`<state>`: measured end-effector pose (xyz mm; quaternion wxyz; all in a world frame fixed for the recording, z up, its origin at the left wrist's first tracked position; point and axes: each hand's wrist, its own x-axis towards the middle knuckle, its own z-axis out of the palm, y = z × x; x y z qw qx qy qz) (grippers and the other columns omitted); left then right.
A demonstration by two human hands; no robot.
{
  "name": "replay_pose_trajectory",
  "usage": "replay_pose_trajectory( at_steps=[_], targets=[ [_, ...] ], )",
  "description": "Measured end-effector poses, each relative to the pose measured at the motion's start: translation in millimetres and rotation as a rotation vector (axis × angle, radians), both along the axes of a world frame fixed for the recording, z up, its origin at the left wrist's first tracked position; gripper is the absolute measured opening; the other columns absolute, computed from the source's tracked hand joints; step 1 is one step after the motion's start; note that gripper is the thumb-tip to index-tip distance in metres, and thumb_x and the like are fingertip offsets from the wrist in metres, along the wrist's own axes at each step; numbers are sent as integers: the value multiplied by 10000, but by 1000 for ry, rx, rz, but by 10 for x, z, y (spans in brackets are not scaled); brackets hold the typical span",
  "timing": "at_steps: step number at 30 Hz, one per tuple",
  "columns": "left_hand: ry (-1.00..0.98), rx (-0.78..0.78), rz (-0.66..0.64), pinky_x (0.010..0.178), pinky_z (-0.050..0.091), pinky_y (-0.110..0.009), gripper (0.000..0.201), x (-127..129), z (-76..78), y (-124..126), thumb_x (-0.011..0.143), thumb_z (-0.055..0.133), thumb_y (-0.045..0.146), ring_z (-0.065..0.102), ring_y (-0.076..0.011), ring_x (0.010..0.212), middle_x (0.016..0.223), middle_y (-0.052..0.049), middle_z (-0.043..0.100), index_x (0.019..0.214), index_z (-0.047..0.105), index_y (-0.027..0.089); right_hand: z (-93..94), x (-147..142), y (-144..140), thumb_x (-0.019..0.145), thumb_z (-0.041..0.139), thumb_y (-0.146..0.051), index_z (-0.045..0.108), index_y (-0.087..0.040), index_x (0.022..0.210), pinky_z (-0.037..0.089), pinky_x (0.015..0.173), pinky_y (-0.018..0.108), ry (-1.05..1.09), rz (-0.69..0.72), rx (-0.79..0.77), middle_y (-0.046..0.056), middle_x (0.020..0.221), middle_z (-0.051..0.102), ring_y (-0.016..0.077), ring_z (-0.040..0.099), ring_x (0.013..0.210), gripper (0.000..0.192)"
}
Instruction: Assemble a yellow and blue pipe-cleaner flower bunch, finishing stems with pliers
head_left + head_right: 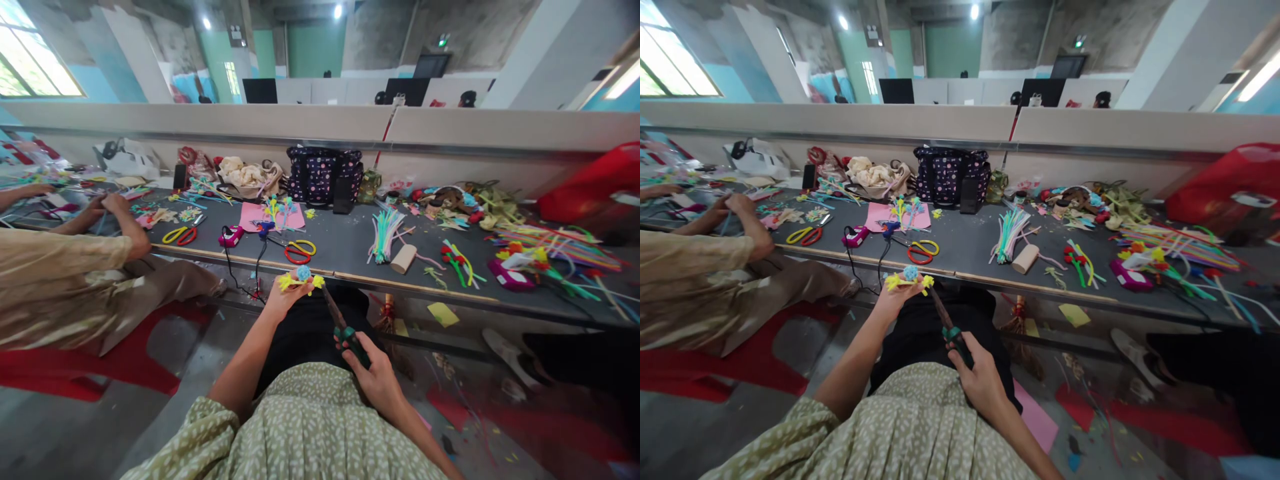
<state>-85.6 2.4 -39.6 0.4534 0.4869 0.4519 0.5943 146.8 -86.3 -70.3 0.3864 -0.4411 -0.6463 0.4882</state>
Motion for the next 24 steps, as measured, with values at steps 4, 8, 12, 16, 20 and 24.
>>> replay_pose_trajectory(
  at_steps=[4,8,12,16,20,24],
  targets=[
    [95,68,32,724,484,-293,229,-30,-24,47,642,798,319,619,-164,725,760,-23,686,785,726,154,89,-5,-25,840,660,-442,608,-199,922,549,789,396,335,20,-232,124,1082,686,268,671,931,262],
    [29,47,55,761,494,-315,301,-27,-30,76,655,787,351,641,-183,771,838,-48,715,878,744,153,164,26,-15,825,699,-398,591,-187,923,561,771,375,508,5,-335,131,1085,678,236,670,911,257],
    [-52,19,63,734,492,-301,316,6,-52,101,683,762,410,640,-196,816,856,-63,715,851,744,144,167,10,3,808,723,-370,594,-189,905,563,738,341,583,-8,-394,110,1046,689,209,666,869,242],
    [-101,15,110,669,473,-257,323,29,-70,125,651,780,430,615,-180,816,883,-63,714,771,730,135,129,-40,-5,800,733,-355,602,-185,897,561,700,318,625,-13,-444,107,1025,693,200,660,839,236],
    [-119,12,95,604,451,-227,351,37,-28,115,625,805,367,568,-122,674,805,-40,700,874,731,131,79,-56,-18,810,725,-340,612,-180,906,559,681,308,627,-9,-461,112,1036,688,190,651,827,218],
    [-176,15,101,504,393,-198,344,41,11,113,611,818,330,471,-62,518,674,3,637,865,719,120,42,-66,-18,821,714,-330,612,-182,906,557,673,304,628,-3,-456,108,1033,687,191,649,834,198]
  ],
)
